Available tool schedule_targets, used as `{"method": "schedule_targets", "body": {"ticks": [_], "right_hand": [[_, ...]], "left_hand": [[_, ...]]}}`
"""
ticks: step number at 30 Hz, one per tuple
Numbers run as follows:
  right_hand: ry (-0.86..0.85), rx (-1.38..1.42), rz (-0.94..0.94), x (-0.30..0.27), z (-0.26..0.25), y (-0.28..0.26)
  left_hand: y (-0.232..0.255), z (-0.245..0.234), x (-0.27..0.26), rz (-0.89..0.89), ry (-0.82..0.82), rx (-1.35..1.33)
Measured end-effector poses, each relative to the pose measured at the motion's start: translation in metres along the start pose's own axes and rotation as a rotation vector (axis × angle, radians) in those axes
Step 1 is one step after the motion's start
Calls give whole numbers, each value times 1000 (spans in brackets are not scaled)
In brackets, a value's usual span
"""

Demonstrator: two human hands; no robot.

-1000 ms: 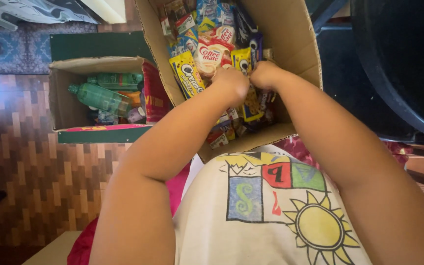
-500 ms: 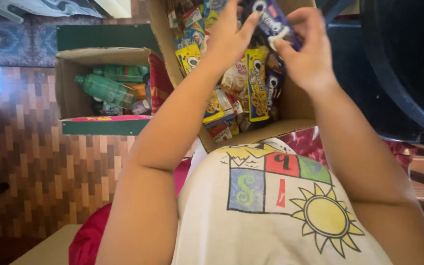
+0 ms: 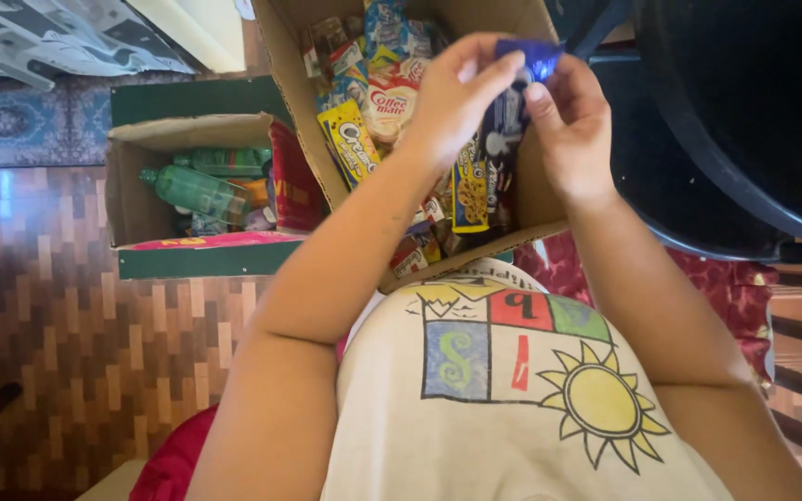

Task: The person sits on the floor and sorts snack packets from a cardboard box onto a black rolling cart. They pick up various items, including Wafello, Presto, and Creamo packages, and arrange them on the top shelf of the cart.

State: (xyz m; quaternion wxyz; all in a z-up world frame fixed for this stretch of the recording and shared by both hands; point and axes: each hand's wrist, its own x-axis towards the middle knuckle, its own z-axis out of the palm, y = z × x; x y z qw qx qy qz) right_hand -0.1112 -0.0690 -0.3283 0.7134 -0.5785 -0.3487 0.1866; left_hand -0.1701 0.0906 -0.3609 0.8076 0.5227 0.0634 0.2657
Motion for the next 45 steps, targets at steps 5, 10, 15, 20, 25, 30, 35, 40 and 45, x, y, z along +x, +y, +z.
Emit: {"method": "schedule_targets", "body": {"ticks": [5,10,15,20,25,30,35,40,45], "right_hand": [[46,-42,24,-1,-4,0],[63,-36,64,2,-5,2],[108,-65,27,0,-13,14],[96,-64,17,0,-4,0],[105,-146,45,3,-6,6],[110,-113,61,3,-10,13],[85,-211,55,0,-8,14],[10,-174,45,-3,-4,2],[9,-69,105,-3,-1,-3]], "left_hand": [[-16,-8,-7,-45,-90,-9],[-23,-13,-5,-2,-142,95],[-4,-7,-7,-13,-150,30],[-17,-13,-3,-18,-121,63],[-13,-24,-1,0,-95,141],[-21,-28,2,-15,-85,123],[18,-21,-6,14,-245,257],[34,-12,-12,101,-264,577],[49,-5,-16,173,-276,659]]}}
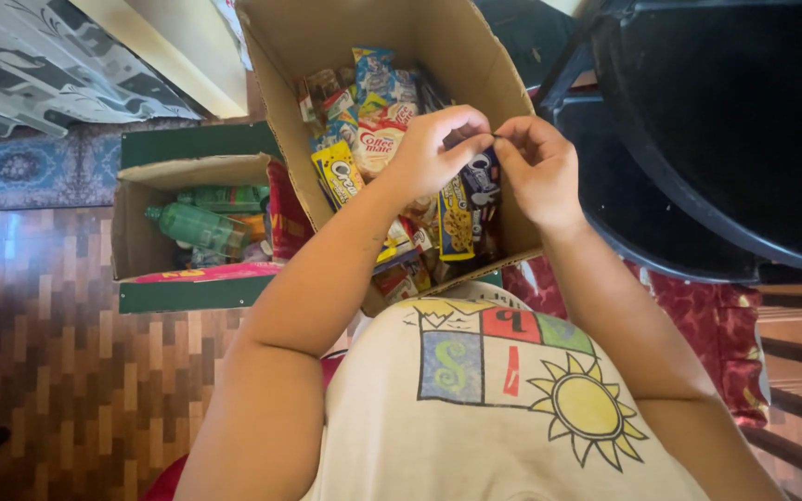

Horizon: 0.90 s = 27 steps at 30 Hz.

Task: The person sits on the floor and sorts snack packets from a cardboard box onto a black rolling cart. They pick up various items, including Wafello, Presto, and Creamo packages, and arrange them on the top shelf of the cart.

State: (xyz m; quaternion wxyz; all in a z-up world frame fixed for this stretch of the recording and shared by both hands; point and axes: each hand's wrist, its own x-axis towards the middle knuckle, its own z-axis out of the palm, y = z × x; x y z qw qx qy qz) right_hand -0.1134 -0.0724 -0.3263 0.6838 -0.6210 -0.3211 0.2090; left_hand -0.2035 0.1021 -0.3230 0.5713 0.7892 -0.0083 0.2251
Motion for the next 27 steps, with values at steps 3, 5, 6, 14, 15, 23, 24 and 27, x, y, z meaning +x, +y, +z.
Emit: {"method": "schedule_targets", "body": {"ticks": [3,5,6,14,15,23,24,27], "right_hand": [[1,-11,19,-1,2,-4],[3,-42,-58,1,0,5],[3,-77,-139,2,-2,9],[6,-107,-93,2,-4,10],[-38,-95,-68,1,-1,4],[-74,-173,12,1,0,8],[-87,-130,18,1,2,7],[32,-172,39,1,-3,11]], "left_hand": [[-3,-2,1,63,1,60],[-2,-2,0,89,-2,58],[-2,-2,0,119,-3,55],[-11,0,2,113,80,38],[-14,0,2,101,122,7],[-81,-26,21,-133,561,-615],[-82,-31,21,-196,636,-789],[-73,-39,17,-312,664,-1029]]}}
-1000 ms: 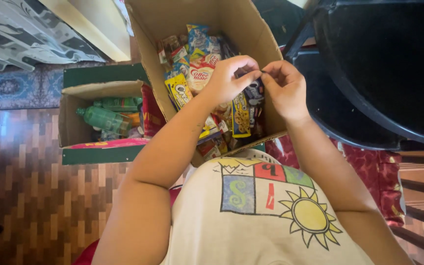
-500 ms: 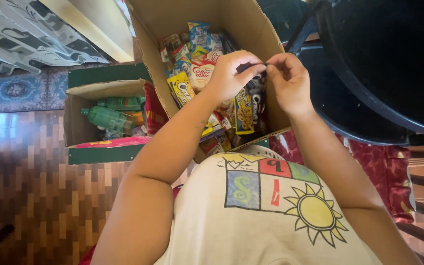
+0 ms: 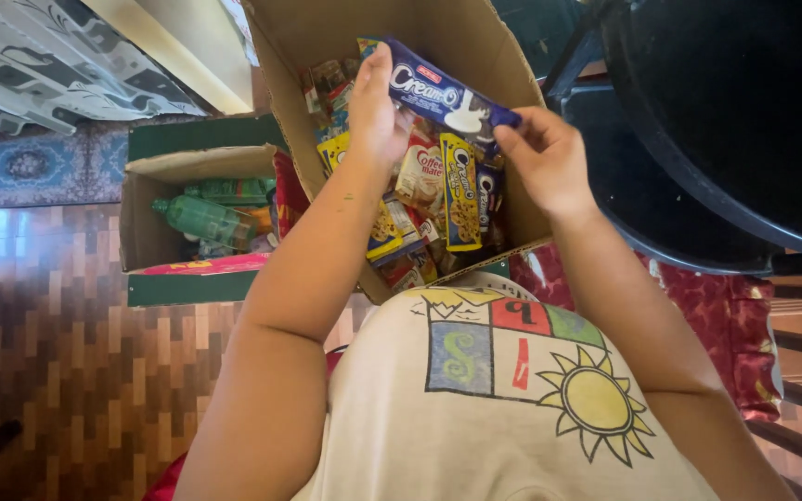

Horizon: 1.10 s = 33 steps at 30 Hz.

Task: The person sits on the floor and sorts snack packets from a cardboard box onto a black rolling cart. They pick up various items, including Wafello, Presto, and Creamo packages, and arrange them on the top shelf of the cart.

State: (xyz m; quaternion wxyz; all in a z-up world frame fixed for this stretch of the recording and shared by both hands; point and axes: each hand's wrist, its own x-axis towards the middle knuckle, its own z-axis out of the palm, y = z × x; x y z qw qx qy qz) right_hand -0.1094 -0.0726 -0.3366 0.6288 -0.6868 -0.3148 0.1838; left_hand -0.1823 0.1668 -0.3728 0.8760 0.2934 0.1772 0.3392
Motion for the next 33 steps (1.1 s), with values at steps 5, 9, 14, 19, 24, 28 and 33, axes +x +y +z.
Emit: {"method": "schedule_targets", "body": {"ticks": [5,9,14,19,24,28,33], "right_hand": [[177,135,-131,0,-3,4],[314,188,-296,-3,-5,3],[390,135,-346,-2,-7,7],[438,292,-298,4,-12,12],[390,230,-183,6,-10,6],[410,198,-195,7,-12,11],[398,282,-86,10,-14,17]], "left_hand": [[0,10,-4,-201,141,121],[-19,-1,-1,-439,144,364],[-43,-4,-1,-569,93,396],[-27,12,-8,-520,51,416],[-11,7,-6,-300,-39,373],[-8,8,-8,-156,-108,341],[0,17,-16,284,-147,533]]}}
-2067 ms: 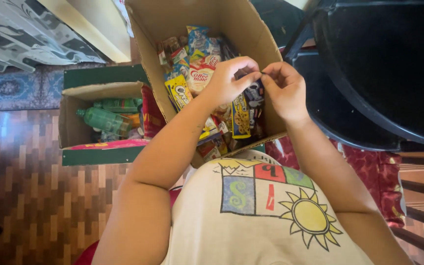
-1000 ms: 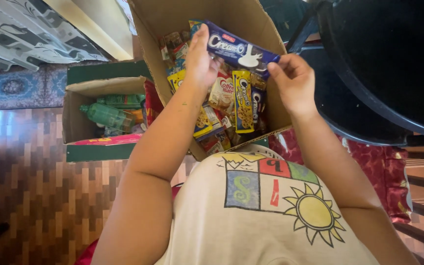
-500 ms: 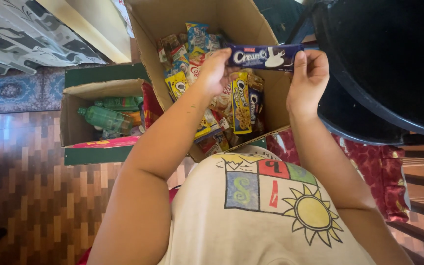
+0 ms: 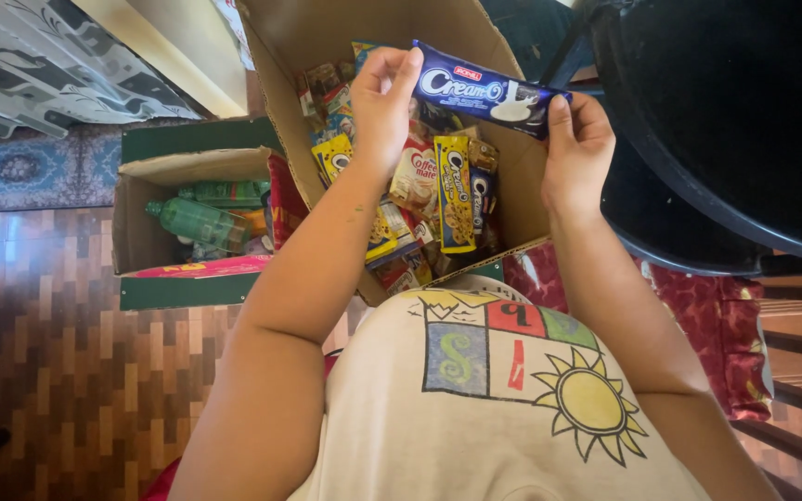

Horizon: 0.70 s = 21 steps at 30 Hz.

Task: The person sits on the floor and sorts snack packets from a cardboard box onto a black rolling cart. They pick up various items, including Wafello, Presto, and Creamo packages, and arrange them on the top shelf of the cart.

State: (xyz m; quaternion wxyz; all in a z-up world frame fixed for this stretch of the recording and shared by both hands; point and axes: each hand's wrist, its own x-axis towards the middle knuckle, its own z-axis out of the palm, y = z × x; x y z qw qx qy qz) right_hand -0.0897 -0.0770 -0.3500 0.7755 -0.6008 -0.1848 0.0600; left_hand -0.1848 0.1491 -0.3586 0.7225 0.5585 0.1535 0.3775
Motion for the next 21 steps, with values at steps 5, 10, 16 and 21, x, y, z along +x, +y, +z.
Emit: {"method": "schedule_targets", "body": {"ticks": [5,10,16,21], "right_hand": [[-69,-63,-27,-3,2,-10],[1,20,-25,5,-2,6],[22,108,-54,5,-3,6],[16,332,8,4,-4,0]], "left_hand": [[0,-2,-1,103,-44,-62],[2,-2,1,56,-67,-5],[-7,3,1,-76,-114,-4],[-41,-5,4,-20,-265,59]]}}
